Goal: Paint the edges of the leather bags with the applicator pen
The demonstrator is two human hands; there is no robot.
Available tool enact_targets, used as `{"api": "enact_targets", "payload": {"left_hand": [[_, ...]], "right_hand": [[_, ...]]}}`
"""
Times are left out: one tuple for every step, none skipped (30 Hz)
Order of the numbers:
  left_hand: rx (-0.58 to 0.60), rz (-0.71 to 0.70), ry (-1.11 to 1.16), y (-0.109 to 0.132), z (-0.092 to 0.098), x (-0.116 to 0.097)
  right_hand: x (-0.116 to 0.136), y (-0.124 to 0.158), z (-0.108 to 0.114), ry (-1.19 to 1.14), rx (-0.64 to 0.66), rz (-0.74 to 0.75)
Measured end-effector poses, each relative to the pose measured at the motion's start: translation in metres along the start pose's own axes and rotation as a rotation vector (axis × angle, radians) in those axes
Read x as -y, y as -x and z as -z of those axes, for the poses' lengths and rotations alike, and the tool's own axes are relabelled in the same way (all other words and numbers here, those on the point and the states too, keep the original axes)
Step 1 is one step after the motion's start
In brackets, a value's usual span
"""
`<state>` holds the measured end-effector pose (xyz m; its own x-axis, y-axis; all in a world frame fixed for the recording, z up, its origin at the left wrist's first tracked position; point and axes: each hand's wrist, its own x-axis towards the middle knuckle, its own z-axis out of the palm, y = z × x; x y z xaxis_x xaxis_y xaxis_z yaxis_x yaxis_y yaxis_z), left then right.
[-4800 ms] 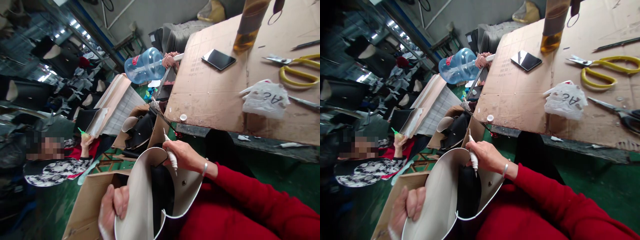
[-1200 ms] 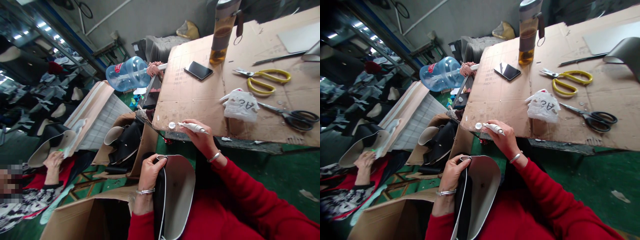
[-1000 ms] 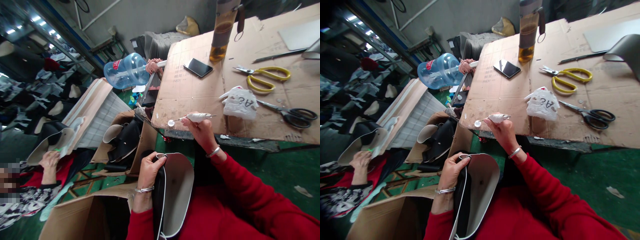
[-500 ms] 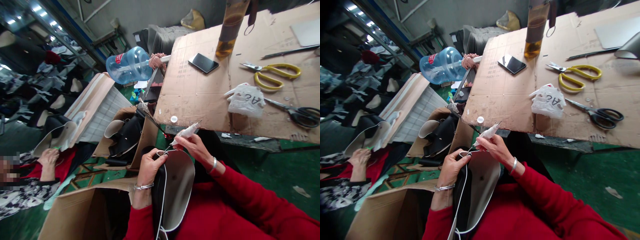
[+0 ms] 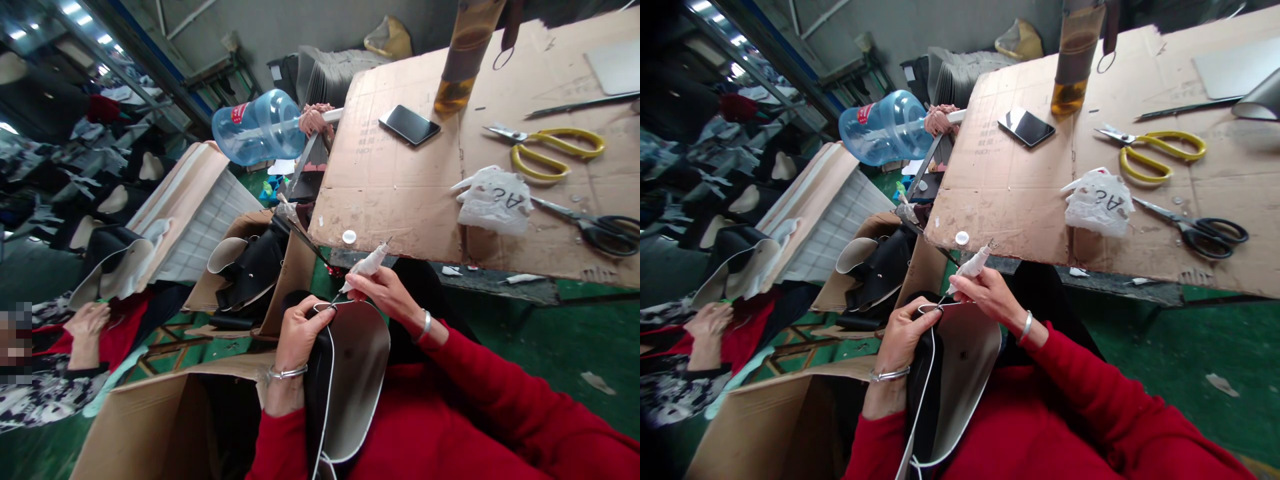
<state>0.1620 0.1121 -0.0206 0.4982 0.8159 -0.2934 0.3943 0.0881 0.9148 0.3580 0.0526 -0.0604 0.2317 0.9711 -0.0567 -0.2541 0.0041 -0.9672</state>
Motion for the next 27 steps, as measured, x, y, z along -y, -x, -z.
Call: {"api": "enact_targets", "payload": {"left_hand": [[0.005, 0.002, -0.002, 0.0, 0.0, 0.0], [0.01, 0.005, 0.002, 0.0, 0.0, 0.001], [0.01, 0.009, 0.01, 0.0, 0.001, 0.002], [0.006, 0.015, 0.021, -0.001, 0.002, 0.004], [-0.004, 0.025, 0.035, -0.001, 0.003, 0.005], [-0.018, 0.038, 0.05, -0.001, 0.004, 0.007], [-0.036, 0.052, 0.063, -0.001, 0.006, 0.01], [-0.055, 0.063, 0.071, -0.002, 0.008, 0.012], [-0.076, 0.071, 0.074, -0.002, 0.011, 0.014], [-0.096, 0.075, 0.075, -0.002, 0.013, 0.016], [-0.116, 0.076, 0.073, -0.002, 0.015, 0.018], [-0.13, 0.077, 0.068, -0.003, 0.018, 0.02], [-0.139, 0.08, 0.06, -0.003, 0.021, 0.021], [-0.144, 0.084, 0.05, -0.004, 0.023, 0.023], [-0.145, 0.089, 0.036, -0.005, 0.026, 0.024], [-0.146, 0.095, 0.019, -0.005, 0.028, 0.024], [-0.147, 0.102, 0.003, -0.006, 0.03, 0.024], [-0.147, 0.107, -0.01, -0.007, 0.031, 0.024], [-0.144, 0.109, -0.022, -0.007, 0.032, 0.022], [-0.136, 0.108, -0.037, -0.007, 0.032, 0.02], [-0.126, 0.1, -0.056, -0.007, 0.032, 0.018], [-0.114, 0.088, -0.077, -0.006, 0.032, 0.015], [-0.104, 0.074, -0.095, -0.006, 0.031, 0.013], [-0.096, 0.06, -0.104, -0.005, 0.03, 0.012], [-0.093, 0.05, -0.093, -0.005, 0.03, 0.012], [-0.091, 0.048, -0.054, -0.004, 0.029, 0.013], [-0.088, 0.058, 0.015, -0.004, 0.03, 0.014]], "right_hand": [[-0.001, -0.001, 0.001, 0.006, 0.018, -0.009], [-0.001, -0.003, 0.002, 0.006, 0.03, -0.016], [-0.001, -0.004, 0.002, 0.001, 0.032, -0.02], [0.0, -0.005, 0.003, -0.008, 0.021, -0.02], [0.001, -0.005, 0.003, -0.02, -0.002, -0.014], [0.002, -0.005, 0.003, -0.034, -0.029, -0.006], [0.003, -0.005, 0.002, -0.05, -0.052, 0.004], [0.004, -0.004, 0.001, -0.064, -0.069, 0.011], [0.005, -0.003, 0.0, -0.075, -0.081, 0.016], [0.006, -0.002, -0.001, -0.085, -0.093, 0.017], [0.006, -0.001, -0.002, -0.093, -0.106, 0.019], [0.006, 0.0, -0.003, -0.101, -0.125, 0.027], [0.006, 0.001, -0.004, -0.11, -0.146, 0.043], [0.006, 0.001, -0.004, -0.122, -0.166, 0.07], [0.006, 0.0, -0.004, -0.134, -0.187, 0.106], [0.005, -0.001, -0.003, -0.137, -0.206, 0.146], [0.005, -0.002, -0.001, -0.126, -0.229, 0.184], [0.006, -0.004, 0.001, -0.101, -0.258, 0.219], [0.006, -0.006, 0.005, -0.059, -0.294, 0.254], [0.006, -0.008, 0.008, -0.003, -0.336, 0.288], [0.007, -0.011, 0.012, 0.062, -0.378, 0.323], [0.007, -0.013, 0.015, 0.129, -0.415, 0.361], [0.008, -0.015, 0.018, 0.194, -0.445, 0.4], [0.008, -0.017, 0.021, 0.259, -0.461, 0.434], [0.009, -0.018, 0.023, 0.32, -0.469, 0.462], [0.01, -0.019, 0.025, 0.38, -0.467, 0.487], [0.01, -0.019, 0.026, 0.438, -0.462, 0.512]]}}
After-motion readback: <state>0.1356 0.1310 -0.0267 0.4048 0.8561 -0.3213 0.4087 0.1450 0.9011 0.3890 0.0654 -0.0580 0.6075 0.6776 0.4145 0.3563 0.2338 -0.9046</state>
